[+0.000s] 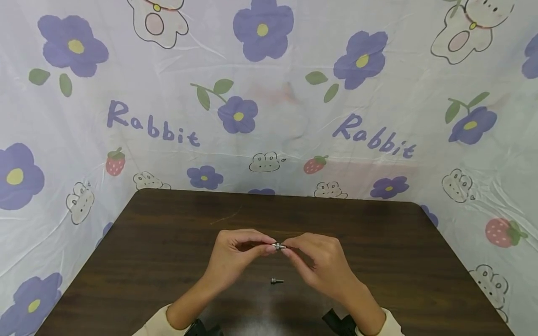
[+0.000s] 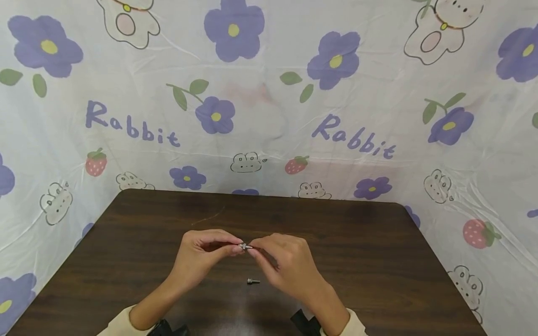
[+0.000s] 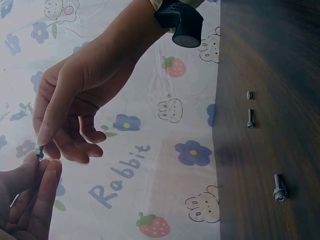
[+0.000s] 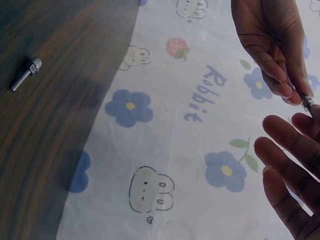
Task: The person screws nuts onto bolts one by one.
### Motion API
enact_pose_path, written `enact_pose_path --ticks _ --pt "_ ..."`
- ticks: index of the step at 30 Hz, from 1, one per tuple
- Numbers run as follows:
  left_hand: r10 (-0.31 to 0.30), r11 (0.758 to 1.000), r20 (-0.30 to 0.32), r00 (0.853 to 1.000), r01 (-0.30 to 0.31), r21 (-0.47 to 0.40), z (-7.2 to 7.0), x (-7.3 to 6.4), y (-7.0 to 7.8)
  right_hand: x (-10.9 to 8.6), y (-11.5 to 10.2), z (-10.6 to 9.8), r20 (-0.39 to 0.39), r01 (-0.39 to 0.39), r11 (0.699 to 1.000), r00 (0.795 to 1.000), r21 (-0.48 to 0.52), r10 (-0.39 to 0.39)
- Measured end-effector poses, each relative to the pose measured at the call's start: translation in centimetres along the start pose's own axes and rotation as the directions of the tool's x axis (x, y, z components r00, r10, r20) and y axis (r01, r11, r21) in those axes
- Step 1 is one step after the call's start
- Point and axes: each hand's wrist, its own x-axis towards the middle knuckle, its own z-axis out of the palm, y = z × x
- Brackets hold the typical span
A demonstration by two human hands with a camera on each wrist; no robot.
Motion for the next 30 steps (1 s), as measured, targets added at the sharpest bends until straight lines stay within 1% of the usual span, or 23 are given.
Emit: enact_pose_path --ticks 3,8,10,16,19,24,30 --pt "-0.006 1.0 0.005 1.0 0.006 0.004 -0.01 -0.08 -0.03 -0.01 -0.01 0.01 -0.002 0.003 1.0 1.0 0.006 -0.003" --pt "-0.015 1.0 0.026 1.0 0.015 -0.014 -0.02 -0.23 -0.01 -0.09 -0.02 0.06 -0.015 0.004 1.0 1.0 0.02 -0.004" --pt "-0.007 0.999 0.042 0.999 0.008 -0.036 -0.01 -0.2 0.0 -0.09 -0.03 0.07 -0.023 0.009 1.0 1.0 0.023 -0.008" --pt "0.054 0.995 0.079 0.995 -0.047 -0.089 0.08 0.04 -0.22 0.13 -0.06 0.13 -0.037 0.036 0.999 0.999 0.035 -0.035" --pt "0.068 0.995 0.078 0.995 -0.062 -0.081 0.02 0.09 -0.28 0.23 -0.11 0.14 -0.04 0.042 0.999 0.998 0.035 -0.04" --pt "0.054 0.997 0.081 0.995 -0.049 -0.059 -0.06 -0.01 -0.3 0.27 -0.21 0.16 -0.042 0.045 0.998 0.998 0.035 -0.044" --pt "0.055 0.998 0.102 0.993 -0.054 -0.016 0.02 0.01 -0.28 0.19 -0.21 0.13 -0.042 0.049 0.998 0.998 0.028 -0.048"
